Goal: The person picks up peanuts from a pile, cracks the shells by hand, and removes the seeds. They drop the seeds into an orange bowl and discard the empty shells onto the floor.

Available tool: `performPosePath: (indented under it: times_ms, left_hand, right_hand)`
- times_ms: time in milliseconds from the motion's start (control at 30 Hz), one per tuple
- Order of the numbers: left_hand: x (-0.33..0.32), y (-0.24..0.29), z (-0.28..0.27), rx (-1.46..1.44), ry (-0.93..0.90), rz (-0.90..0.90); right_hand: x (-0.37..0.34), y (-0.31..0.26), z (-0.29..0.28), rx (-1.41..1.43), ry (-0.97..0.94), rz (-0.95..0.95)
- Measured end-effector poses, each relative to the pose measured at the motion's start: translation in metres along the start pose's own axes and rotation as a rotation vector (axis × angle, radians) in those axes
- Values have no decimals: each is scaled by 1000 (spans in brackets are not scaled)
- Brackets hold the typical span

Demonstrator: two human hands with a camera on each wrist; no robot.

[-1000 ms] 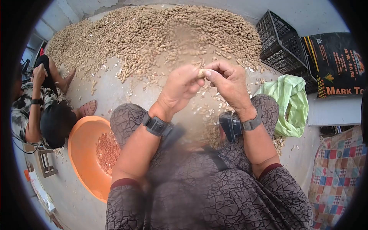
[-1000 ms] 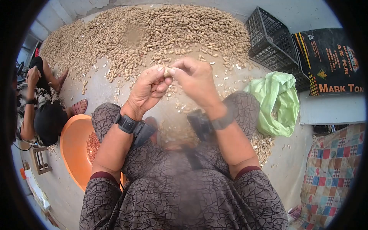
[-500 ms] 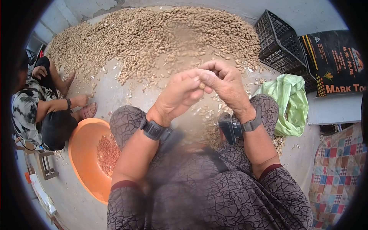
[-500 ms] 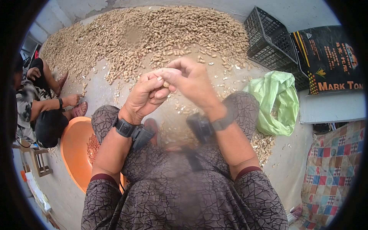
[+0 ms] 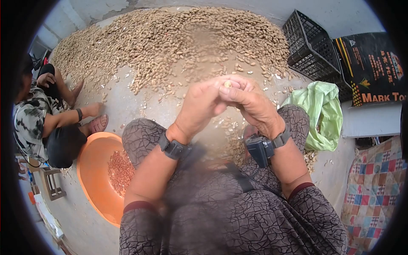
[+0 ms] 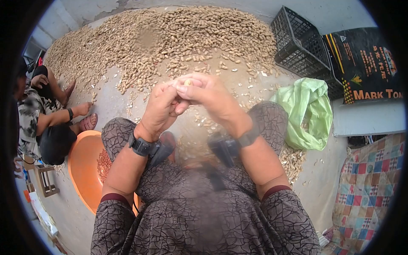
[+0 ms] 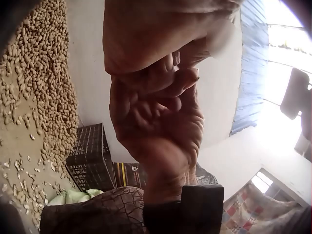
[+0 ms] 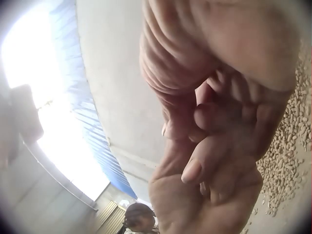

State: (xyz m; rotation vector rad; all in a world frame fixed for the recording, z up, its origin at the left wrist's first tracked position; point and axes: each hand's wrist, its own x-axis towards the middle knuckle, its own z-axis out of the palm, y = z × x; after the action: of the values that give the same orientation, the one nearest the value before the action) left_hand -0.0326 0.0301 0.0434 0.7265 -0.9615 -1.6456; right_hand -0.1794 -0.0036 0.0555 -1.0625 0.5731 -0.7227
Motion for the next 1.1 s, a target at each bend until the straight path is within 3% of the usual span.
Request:
performPosePath:
  times_ms: [167, 233, 567, 633, 767, 1067, 1100]
  left_hand:
    - [-3, -4, 1, 164, 45, 26]
    - [-2, -9, 4, 214, 19, 132]
    - [7, -4, 11, 235, 10, 132]
    - [10, -7, 5, -82, 7, 23]
    - [15, -8, 4, -156, 9, -13]
    - [13, -7, 8, -1, 156, -32]
    - [13, -8, 7, 272, 133, 84]
  right_hand:
    - [1, 1, -2, 16, 35, -16]
    - [1, 3, 1, -34, 77, -45]
    - [7, 6, -8, -20, 169, -98]
    - [8, 5, -12, 43, 153, -83]
    - [10, 3, -16, 133, 48, -7]
    - [13, 6, -7, 124, 79, -15]
    - [14, 7, -6, 106, 115, 10]
